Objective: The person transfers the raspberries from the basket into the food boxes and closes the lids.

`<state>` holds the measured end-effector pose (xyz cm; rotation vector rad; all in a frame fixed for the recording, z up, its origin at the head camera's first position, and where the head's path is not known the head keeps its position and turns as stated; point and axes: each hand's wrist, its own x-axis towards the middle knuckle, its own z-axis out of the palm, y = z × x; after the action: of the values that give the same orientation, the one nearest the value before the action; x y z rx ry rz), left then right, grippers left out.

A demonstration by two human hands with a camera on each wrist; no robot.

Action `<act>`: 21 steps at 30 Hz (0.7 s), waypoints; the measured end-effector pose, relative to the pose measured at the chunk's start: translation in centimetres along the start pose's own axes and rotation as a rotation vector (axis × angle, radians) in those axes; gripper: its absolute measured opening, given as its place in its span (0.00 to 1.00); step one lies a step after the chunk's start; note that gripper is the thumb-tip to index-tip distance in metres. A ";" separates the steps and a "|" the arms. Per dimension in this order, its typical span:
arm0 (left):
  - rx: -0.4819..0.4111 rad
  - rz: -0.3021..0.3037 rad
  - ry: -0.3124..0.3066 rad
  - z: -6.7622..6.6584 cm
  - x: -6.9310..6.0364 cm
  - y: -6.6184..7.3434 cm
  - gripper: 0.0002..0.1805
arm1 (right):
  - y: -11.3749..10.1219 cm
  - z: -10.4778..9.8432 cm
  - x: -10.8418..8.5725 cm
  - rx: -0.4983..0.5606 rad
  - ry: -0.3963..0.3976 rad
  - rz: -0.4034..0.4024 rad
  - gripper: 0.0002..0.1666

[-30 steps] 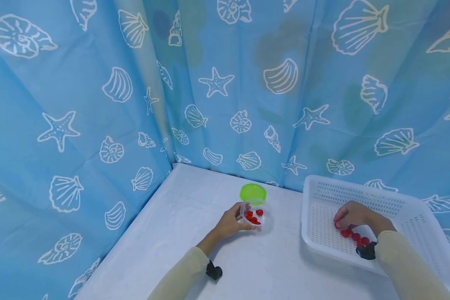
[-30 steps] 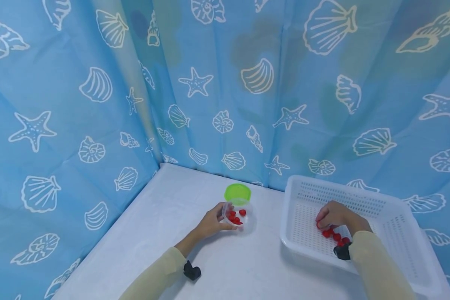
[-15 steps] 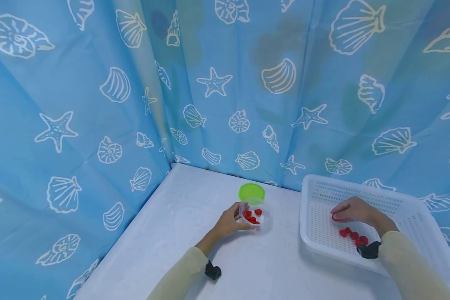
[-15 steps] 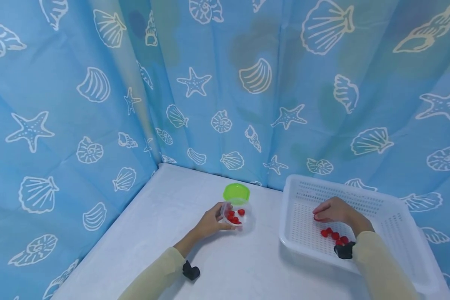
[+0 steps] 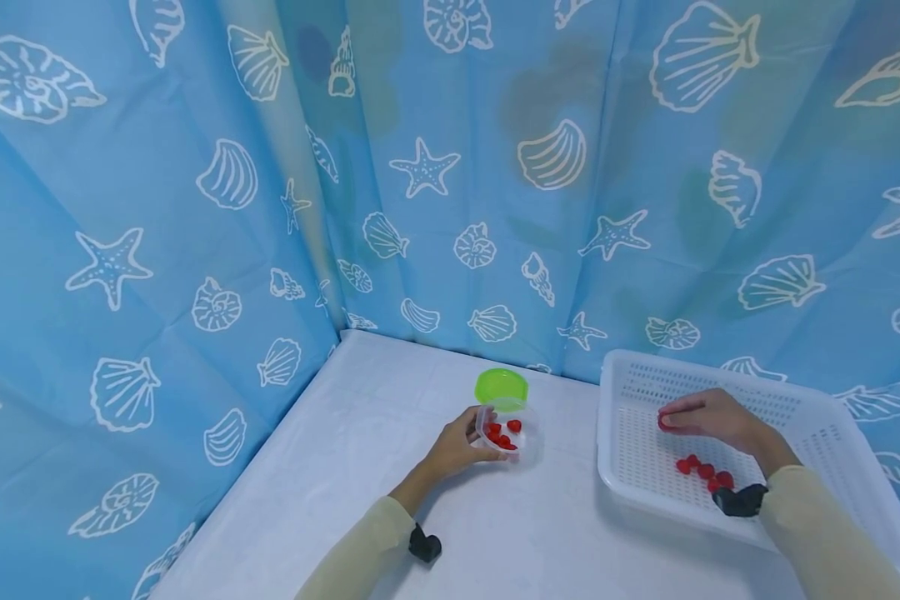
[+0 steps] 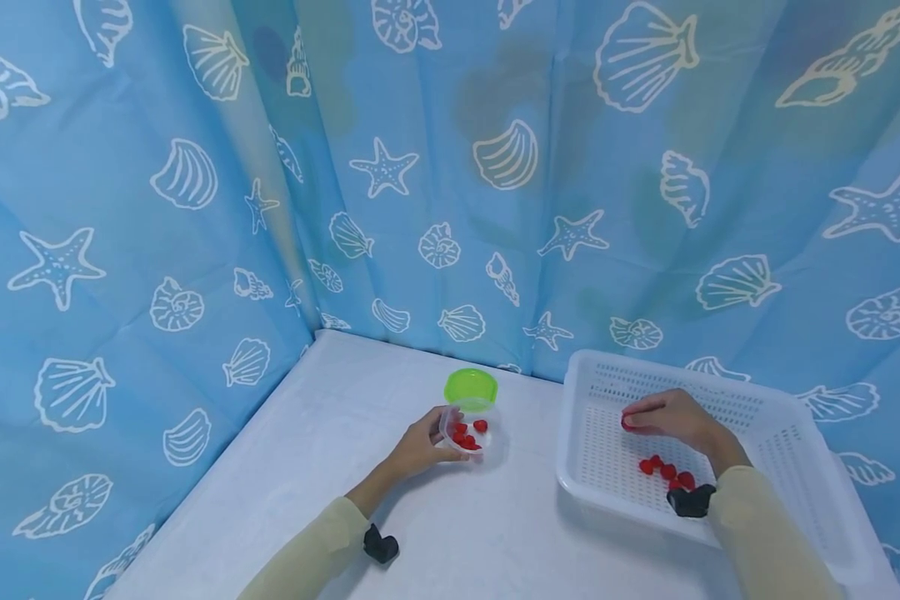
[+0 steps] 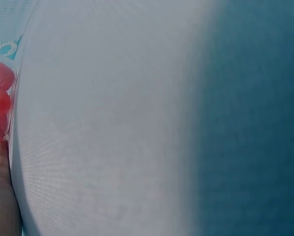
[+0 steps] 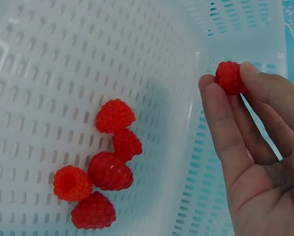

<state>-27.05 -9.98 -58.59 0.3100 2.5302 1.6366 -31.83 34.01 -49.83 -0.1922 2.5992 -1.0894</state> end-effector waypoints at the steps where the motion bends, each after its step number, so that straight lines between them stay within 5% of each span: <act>1: 0.003 0.000 0.000 0.0 0.0 0.0 0.45 | -0.2 0.0 -0.1 0.003 -0.002 -0.009 0.38; 21: 0.012 -0.015 -0.004 0.0 -0.1 0.1 0.46 | -8.5 -0.5 -0.1 0.106 -0.025 -0.094 0.38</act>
<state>-26.97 -10.00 -58.47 0.2945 2.5336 1.6146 -31.90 28.47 -43.40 -0.3034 2.5249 -1.2456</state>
